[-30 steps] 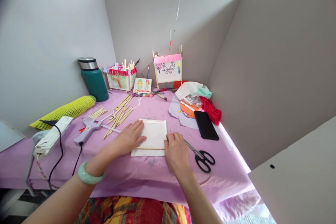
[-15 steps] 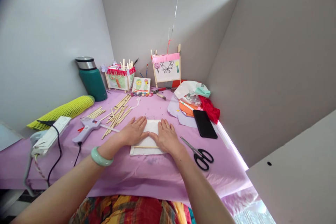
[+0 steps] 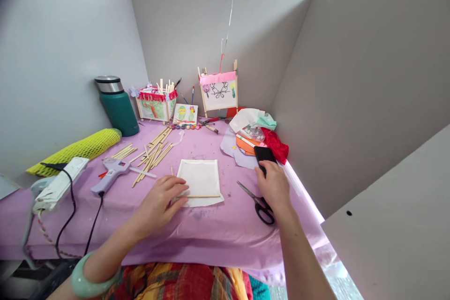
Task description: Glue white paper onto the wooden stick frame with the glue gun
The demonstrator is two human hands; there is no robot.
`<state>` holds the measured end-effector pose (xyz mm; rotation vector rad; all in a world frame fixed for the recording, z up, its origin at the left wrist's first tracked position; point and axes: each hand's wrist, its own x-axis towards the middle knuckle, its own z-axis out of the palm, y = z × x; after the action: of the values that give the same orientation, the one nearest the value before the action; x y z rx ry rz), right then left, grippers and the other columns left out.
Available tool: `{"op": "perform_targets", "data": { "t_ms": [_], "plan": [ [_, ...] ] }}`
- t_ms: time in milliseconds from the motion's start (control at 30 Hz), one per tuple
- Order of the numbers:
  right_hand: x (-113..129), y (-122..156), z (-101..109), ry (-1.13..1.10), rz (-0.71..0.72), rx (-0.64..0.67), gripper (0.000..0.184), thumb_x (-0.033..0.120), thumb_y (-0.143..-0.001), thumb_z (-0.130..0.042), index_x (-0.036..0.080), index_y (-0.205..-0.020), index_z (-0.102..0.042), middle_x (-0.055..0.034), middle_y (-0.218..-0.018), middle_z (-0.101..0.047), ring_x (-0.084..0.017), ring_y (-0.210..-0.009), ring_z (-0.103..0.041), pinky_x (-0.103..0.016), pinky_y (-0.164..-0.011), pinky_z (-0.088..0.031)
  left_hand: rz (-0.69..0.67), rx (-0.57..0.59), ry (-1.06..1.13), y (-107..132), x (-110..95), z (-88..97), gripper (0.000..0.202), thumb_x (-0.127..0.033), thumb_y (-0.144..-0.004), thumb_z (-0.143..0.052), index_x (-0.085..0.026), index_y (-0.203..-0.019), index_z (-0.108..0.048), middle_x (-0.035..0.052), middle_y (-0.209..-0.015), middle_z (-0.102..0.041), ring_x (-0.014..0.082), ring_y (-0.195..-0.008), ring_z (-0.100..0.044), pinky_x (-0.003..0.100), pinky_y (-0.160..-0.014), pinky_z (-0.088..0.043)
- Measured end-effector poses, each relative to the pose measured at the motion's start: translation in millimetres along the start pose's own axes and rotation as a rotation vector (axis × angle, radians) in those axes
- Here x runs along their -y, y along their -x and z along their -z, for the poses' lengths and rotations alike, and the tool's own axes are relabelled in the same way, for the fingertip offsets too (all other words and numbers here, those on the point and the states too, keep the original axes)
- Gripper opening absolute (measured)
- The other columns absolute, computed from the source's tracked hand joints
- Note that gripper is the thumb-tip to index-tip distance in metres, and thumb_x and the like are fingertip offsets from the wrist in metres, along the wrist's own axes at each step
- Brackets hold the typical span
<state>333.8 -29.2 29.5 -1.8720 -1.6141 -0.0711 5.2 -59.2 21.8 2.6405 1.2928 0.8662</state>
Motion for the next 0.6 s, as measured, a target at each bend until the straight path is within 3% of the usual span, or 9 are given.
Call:
{"op": "perform_targets", "data": {
  "t_ms": [200, 300, 433, 600],
  "plan": [
    [-48, 5, 3, 0.098, -0.070, -0.084, 0.037, 0.034, -0.085, -0.045, 0.012, -0.107, -0.066, -0.0153, -0.111, -0.065, -0.029, -0.103, -0.057, -0.044, -0.093, -0.042, -0.090, -0.076, 0.038, 11, 8, -6.5, 0.026, -0.015, -0.092, -0.042, -0.020, -0.094, -0.067, 0.0070, -0.093, -0.066, 0.0201, -0.092, -0.056, 0.039, -0.085, -0.045],
    [-56, 6, 3, 0.084, -0.037, -0.092, 0.039, 0.031, -0.086, -0.042, 0.014, -0.114, -0.063, -0.0122, -0.114, -0.066, -0.026, -0.104, -0.056, -0.041, -0.093, -0.043, -0.098, -0.110, 0.035, 7, 14, -3.5, 0.023, -0.015, -0.091, -0.045, -0.019, -0.089, -0.067, 0.0060, -0.086, -0.067, 0.0201, -0.088, -0.057, 0.039, -0.083, -0.046],
    [-62, 4, 1, 0.031, 0.062, -0.088, 0.043, 0.027, -0.088, -0.040, 0.017, -0.129, -0.052, -0.0086, -0.112, -0.067, -0.024, -0.107, -0.053, -0.041, -0.094, -0.042, -0.077, -0.178, 0.100, 9, 16, -4.1, 0.020, -0.018, -0.091, -0.047, -0.020, -0.094, -0.066, 0.0070, -0.097, -0.065, 0.0198, -0.094, -0.058, 0.037, -0.084, -0.049],
    [-64, 3, -1, 0.078, 0.090, -0.061, 0.045, 0.022, -0.090, -0.035, 0.015, -0.133, -0.045, -0.0092, -0.110, -0.068, -0.024, -0.108, -0.053, -0.043, -0.093, -0.040, 0.047, -0.336, 0.104, 14, 21, -15.0, 0.019, -0.025, -0.090, -0.048, -0.023, -0.097, -0.065, 0.0075, -0.098, -0.065, 0.0214, -0.094, -0.061, 0.037, -0.083, -0.052]
  ]
}}
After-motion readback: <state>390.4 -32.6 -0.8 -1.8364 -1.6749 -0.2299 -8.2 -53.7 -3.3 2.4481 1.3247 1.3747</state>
